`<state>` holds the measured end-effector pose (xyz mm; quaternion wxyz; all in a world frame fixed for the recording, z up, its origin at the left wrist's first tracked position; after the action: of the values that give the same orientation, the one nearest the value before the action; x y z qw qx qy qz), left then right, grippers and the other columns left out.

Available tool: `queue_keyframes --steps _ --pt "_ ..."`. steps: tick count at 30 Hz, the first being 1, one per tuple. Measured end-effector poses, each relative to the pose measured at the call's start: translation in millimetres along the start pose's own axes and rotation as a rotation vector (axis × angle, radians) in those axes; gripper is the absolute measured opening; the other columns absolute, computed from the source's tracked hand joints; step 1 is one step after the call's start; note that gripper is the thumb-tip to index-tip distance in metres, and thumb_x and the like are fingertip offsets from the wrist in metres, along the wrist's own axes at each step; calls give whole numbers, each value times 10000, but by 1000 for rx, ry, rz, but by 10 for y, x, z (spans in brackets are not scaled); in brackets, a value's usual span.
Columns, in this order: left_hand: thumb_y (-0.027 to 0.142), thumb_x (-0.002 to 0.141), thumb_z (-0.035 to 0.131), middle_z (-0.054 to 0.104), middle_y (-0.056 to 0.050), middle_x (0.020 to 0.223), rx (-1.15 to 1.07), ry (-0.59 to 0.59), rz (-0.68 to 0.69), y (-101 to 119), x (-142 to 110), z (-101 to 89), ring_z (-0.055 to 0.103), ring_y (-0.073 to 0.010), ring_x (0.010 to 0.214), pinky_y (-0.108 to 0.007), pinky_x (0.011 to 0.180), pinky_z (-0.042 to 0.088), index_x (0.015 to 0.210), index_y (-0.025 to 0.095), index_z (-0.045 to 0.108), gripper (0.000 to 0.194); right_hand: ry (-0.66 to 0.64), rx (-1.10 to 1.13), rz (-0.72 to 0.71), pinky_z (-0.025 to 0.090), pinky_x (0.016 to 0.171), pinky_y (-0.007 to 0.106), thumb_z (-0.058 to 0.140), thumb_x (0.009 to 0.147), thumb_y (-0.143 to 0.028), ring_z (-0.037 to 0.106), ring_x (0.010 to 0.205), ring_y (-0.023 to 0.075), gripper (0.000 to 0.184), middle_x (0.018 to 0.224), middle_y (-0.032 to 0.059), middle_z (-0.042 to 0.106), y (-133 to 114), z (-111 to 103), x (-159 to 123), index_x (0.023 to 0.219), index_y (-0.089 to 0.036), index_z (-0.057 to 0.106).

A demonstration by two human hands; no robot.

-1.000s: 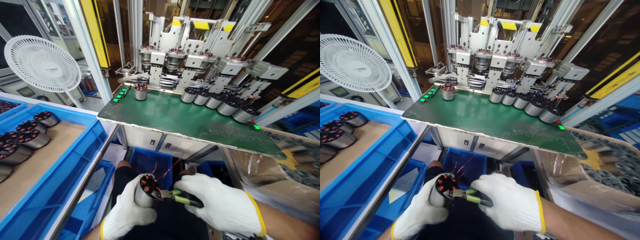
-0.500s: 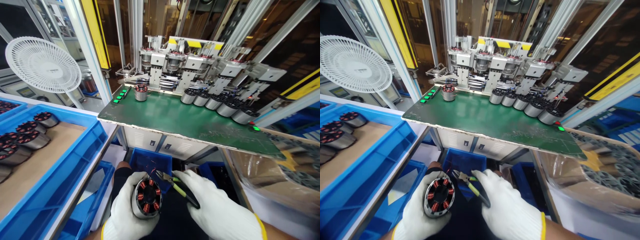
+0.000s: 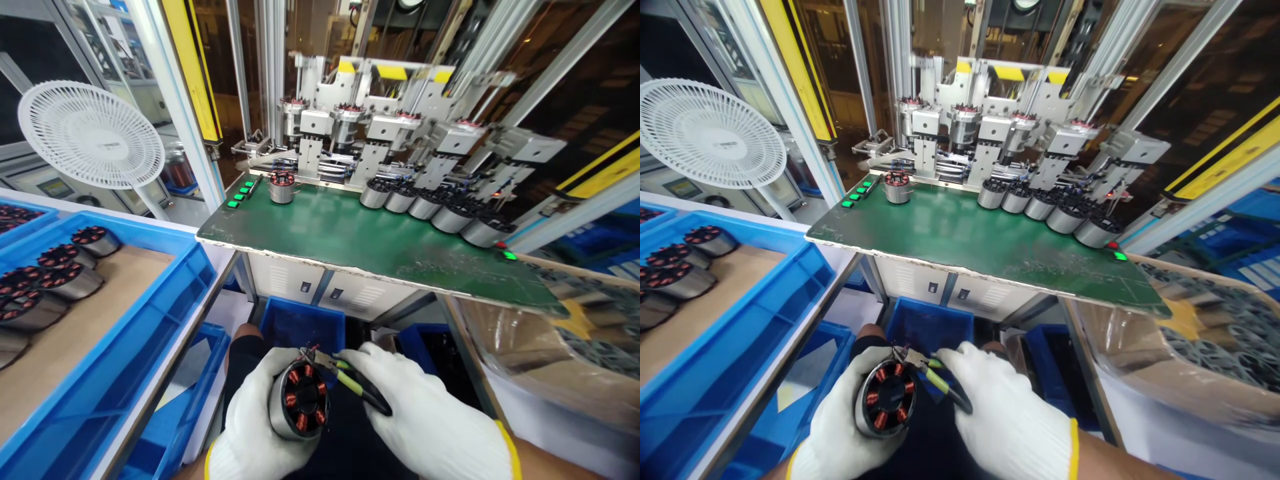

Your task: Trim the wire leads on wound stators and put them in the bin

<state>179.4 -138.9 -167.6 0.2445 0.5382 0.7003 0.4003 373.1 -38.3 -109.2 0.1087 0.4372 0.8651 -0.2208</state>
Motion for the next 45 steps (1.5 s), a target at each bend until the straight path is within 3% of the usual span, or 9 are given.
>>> queue_keyframes --steps 4,8,14,24,30,34,38,42,45 --pt "262 523 695 687 10 1040 11 9 -2 -36 -36 34 691 -205 890 -281 800 584 1146 306 505 653 -27 120 -55 445 719 282 476 724 -149 596 893 204 494 1054 28 622 17 -7 48 1183 -302 577" --pt "287 505 710 673 -12 1090 59 36 -12 -115 -69 58 681 -222 932 -303 844 573 1164 289 485 696 -232 296 -103 423 617 216 474 675 -114 592 755 153 375 826 -5 643 39 -42 84 994 -208 645" --pt "303 518 711 680 3 1055 46 -6 -92 -131 -48 47 685 -205 902 -301 824 573 1177 303 466 702 171 -2 -21 462 881 384 458 676 -119 492 1185 262 752 1358 22 463 56 3 19 1376 -387 396" --pt "268 545 700 673 42 1082 -39 -90 -126 -75 -27 51 674 -186 924 -283 845 545 1180 346 467 681 180 -138 -53 510 821 413 459 622 -98 510 1163 288 839 1344 44 460 -47 103 31 1393 -411 357" --pt "302 561 704 663 25 1116 -36 -94 -142 -92 -17 65 665 -196 962 -288 875 531 1205 336 470 687 153 -136 -135 496 828 404 480 748 -189 574 1046 261 651 1263 53 532 -20 224 96 1368 -374 412" --pt "265 549 687 671 34 1076 -30 -122 -202 -76 -5 53 671 -196 937 -290 855 539 1184 342 496 668 276 -290 -125 508 722 372 496 738 -179 587 950 265 630 1206 76 550 102 253 199 1346 -333 444" --pt "220 504 690 670 19 1052 -67 -116 -277 -91 10 20 673 -207 909 -317 859 546 1179 332 496 712 335 -383 -151 488 791 386 495 667 -100 543 1028 283 699 1198 79 535 183 15 339 1333 -310 456" --pt "173 439 718 678 17 1004 -94 -88 -311 -128 23 -20 681 -195 827 -277 740 575 1167 331 517 771 460 -412 -259 428 905 432 508 677 -124 485 1128 311 663 1228 93 522 268 -440 556 1324 -262 466" --pt "177 477 711 688 15 968 -35 69 -322 -173 -31 -127 686 -196 797 -263 673 575 1149 341 552 710 597 -380 -186 427 852 377 481 786 -225 524 1080 279 548 1236 100 529 404 -828 855 1333 -238 450"
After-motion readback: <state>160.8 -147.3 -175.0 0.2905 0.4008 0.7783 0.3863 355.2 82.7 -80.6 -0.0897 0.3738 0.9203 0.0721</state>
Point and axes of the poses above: each hand's wrist, its own x-axis towards the middle knuckle, its own z-axis out of the palm, y = z × x, the point moved 1 cm from there along x, towards the middle knuckle
